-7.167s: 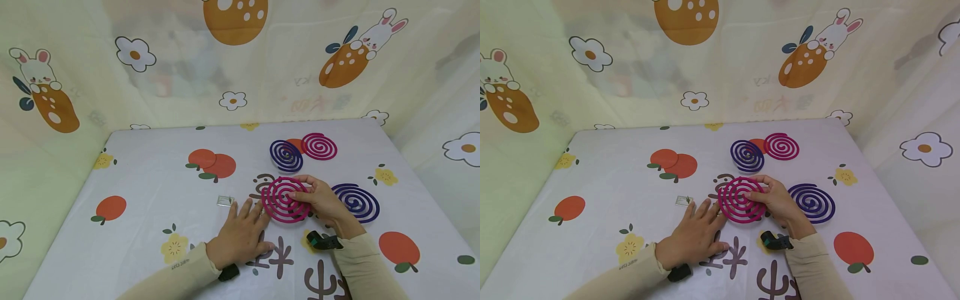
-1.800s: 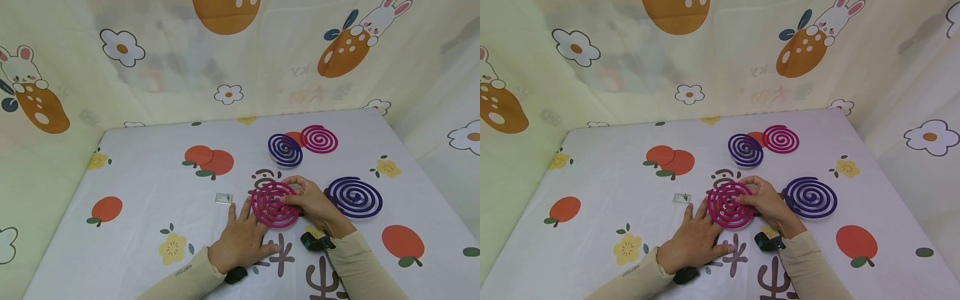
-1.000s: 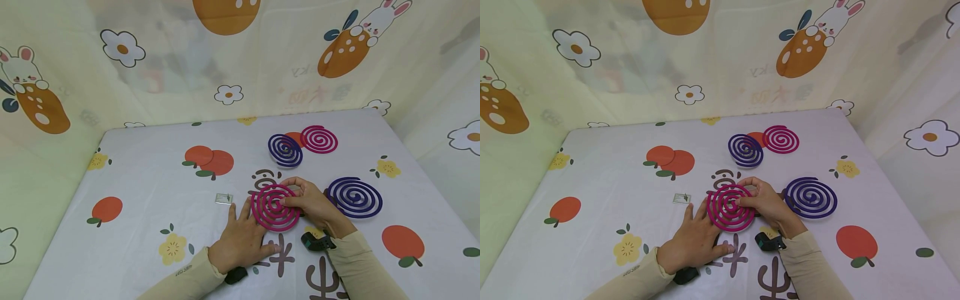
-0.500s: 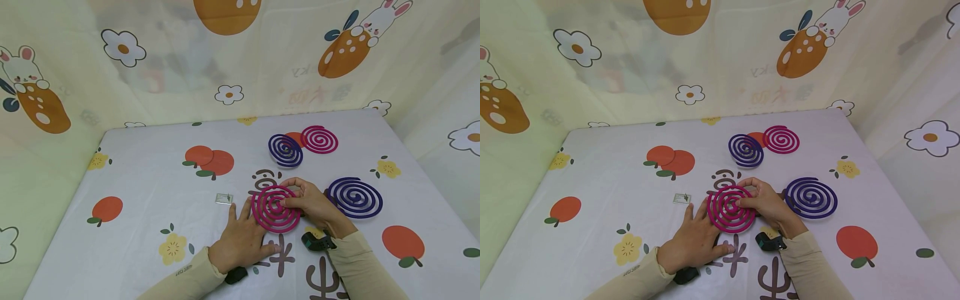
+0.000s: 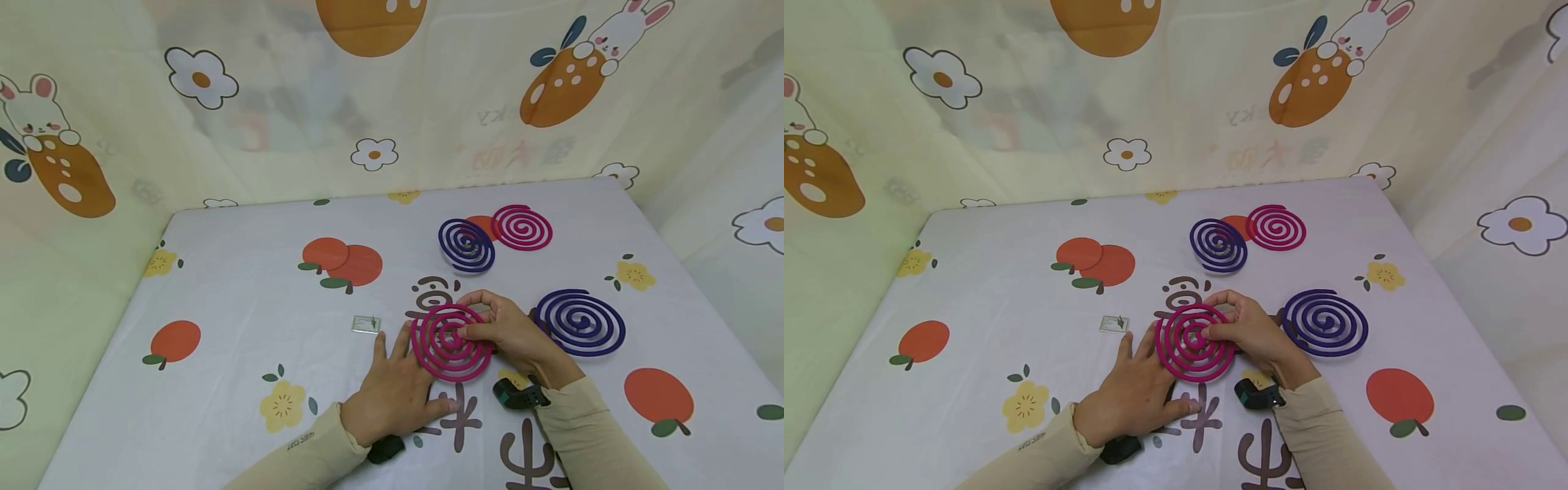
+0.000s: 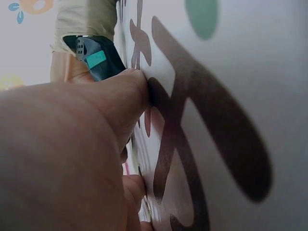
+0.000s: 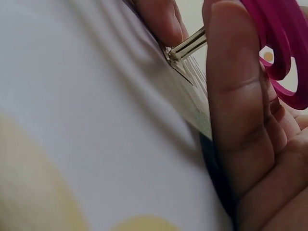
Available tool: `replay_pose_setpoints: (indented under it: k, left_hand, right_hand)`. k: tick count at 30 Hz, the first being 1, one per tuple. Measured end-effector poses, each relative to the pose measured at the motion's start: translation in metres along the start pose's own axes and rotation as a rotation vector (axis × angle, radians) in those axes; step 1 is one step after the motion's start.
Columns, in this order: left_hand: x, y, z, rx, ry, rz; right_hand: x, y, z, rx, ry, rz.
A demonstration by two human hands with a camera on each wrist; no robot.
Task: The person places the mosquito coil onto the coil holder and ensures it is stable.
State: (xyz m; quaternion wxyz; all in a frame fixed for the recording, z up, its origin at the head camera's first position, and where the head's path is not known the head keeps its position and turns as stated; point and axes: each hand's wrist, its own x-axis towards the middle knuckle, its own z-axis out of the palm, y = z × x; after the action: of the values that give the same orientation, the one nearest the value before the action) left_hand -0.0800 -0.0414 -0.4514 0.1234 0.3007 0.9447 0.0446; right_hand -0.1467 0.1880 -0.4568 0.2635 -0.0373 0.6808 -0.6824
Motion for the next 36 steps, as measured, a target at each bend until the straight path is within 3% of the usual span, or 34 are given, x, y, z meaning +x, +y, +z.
replay_pose_setpoints:
  k: [36]
  left_hand:
    - [-0.0003,-0.0022,0.0007,-0.006,0.028,0.027]
  right_hand:
    - [0.0018,0.0004,0.0009,0.04,0.079,0.001]
